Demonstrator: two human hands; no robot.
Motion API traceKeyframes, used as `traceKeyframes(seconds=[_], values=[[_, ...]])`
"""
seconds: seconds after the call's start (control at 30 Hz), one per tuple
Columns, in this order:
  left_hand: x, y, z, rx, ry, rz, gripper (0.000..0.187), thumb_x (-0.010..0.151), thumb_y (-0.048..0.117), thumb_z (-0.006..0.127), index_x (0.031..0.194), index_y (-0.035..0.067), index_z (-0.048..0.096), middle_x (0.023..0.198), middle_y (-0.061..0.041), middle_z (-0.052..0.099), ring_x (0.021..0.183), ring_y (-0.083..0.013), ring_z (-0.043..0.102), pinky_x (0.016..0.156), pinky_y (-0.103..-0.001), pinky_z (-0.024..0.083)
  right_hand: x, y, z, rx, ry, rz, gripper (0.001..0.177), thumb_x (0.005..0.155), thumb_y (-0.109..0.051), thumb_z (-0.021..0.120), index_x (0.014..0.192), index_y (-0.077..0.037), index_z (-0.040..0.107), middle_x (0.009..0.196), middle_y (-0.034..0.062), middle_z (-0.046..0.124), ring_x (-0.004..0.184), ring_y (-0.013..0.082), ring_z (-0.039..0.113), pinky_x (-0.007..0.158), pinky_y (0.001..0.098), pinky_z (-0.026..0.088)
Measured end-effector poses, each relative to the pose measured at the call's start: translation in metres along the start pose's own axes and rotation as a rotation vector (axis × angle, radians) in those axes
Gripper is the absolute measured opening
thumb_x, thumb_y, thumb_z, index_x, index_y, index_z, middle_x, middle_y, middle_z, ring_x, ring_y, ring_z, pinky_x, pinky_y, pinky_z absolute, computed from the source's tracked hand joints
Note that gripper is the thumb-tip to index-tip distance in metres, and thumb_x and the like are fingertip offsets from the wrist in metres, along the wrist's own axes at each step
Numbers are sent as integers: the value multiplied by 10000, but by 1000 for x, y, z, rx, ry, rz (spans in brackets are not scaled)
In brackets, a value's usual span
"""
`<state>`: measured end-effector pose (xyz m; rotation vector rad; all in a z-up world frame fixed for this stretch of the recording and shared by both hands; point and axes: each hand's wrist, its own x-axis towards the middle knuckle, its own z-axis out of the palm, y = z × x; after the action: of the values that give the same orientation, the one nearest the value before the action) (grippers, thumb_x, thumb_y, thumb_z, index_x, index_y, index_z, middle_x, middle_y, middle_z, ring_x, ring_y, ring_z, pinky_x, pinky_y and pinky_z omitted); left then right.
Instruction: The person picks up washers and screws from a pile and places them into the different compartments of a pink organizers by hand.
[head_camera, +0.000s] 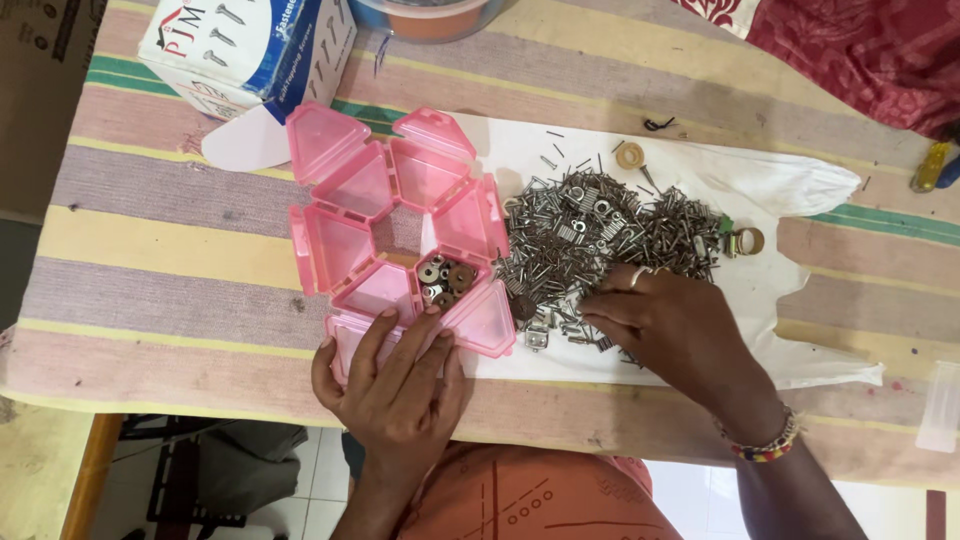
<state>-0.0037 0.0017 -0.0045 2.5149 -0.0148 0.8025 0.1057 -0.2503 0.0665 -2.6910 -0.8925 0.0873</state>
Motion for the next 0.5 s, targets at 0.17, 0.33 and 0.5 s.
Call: traceKeyframes(seconds=[0.17,0.33,0.5], values=[[0,-1,2,7,19,8,212,828,224,808,1026,150,788,1235,51,726,1247,-234,610,1156,-525,220,2,-5,5,8,-19,15,106,829,-233,761,914,-179,796,927,-40,741,748,197,708,612,356,544],[-1,-1,3,6,37,15,202,828,221,816,1018,155,789,1233,53,729,1240,-230,616,1152,-525,221,5,-5,3,62,-28,-3,65,819,-196,760,862,-150,745,940,-36,747,742,188,713,600,335,553],[-1,-2,3,11,40,24,191,829,219,816,1007,154,787,1234,44,734,1238,-233,614,1152,-528,233,3,-5,4,99,28,47,113,833,-198,763,941,-166,773,893,-36,746,737,173,713,621,319,559]])
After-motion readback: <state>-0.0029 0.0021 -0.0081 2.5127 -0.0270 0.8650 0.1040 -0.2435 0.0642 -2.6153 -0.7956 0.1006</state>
